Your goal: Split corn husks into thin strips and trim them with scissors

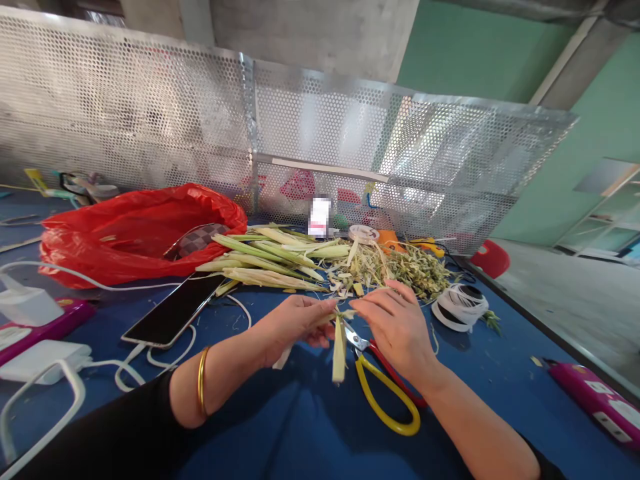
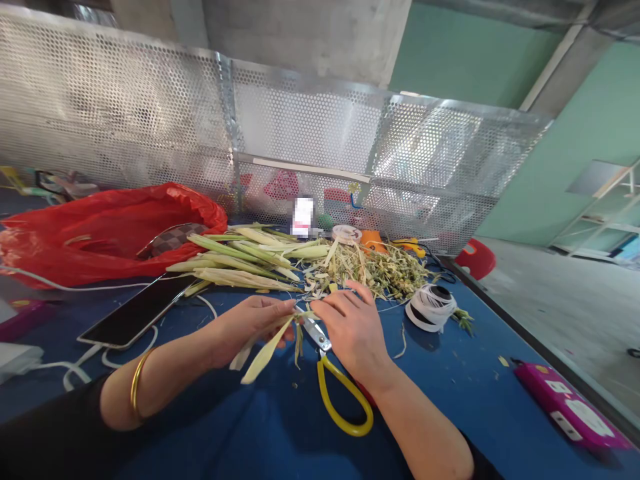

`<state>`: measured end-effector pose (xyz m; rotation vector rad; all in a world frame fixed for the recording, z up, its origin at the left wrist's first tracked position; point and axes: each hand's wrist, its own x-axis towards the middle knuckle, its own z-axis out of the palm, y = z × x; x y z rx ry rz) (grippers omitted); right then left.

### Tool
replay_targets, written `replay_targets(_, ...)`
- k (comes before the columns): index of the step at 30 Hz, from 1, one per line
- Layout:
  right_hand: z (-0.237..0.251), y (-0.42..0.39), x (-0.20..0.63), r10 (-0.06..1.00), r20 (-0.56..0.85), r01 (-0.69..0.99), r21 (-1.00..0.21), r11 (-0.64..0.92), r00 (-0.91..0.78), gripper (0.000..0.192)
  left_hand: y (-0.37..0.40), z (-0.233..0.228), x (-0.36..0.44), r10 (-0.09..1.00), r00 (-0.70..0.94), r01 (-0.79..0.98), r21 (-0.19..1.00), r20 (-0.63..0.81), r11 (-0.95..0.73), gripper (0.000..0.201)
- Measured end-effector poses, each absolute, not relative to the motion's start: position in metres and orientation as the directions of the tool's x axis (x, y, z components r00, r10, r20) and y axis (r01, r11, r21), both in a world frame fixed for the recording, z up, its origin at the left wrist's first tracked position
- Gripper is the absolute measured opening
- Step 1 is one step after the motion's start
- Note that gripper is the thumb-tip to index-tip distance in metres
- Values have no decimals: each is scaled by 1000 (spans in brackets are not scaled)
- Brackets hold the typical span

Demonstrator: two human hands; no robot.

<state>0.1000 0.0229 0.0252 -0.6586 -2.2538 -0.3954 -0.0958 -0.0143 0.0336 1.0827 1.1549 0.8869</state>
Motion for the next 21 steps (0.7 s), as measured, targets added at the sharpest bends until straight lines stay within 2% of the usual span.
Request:
replay_targets(5,24,21,97,290,728,535,124,836,-621,23,-15,23,-95,883,338,-149,908,-326,392,35)
replay_targets(9,25,21,97,293,741,550,122,826,-604,21,-17,21,-91,929,220,-234,909,-296,345,27)
replay_targets(12,26,20,97,308,751,568,107,816,-584,22,-20,23,-87,950,190,-199,938,-248,284,28)
replay_targets(18,22,20,96,291,751,550,113,828,-592,22,-22,26,-88,912,277,-109,933,-302,342,36)
replay_targets(21,22,19,96,294,773,562,96,822,-562,20,-21,26,-89,917,229,-60,936,-325,347,36)
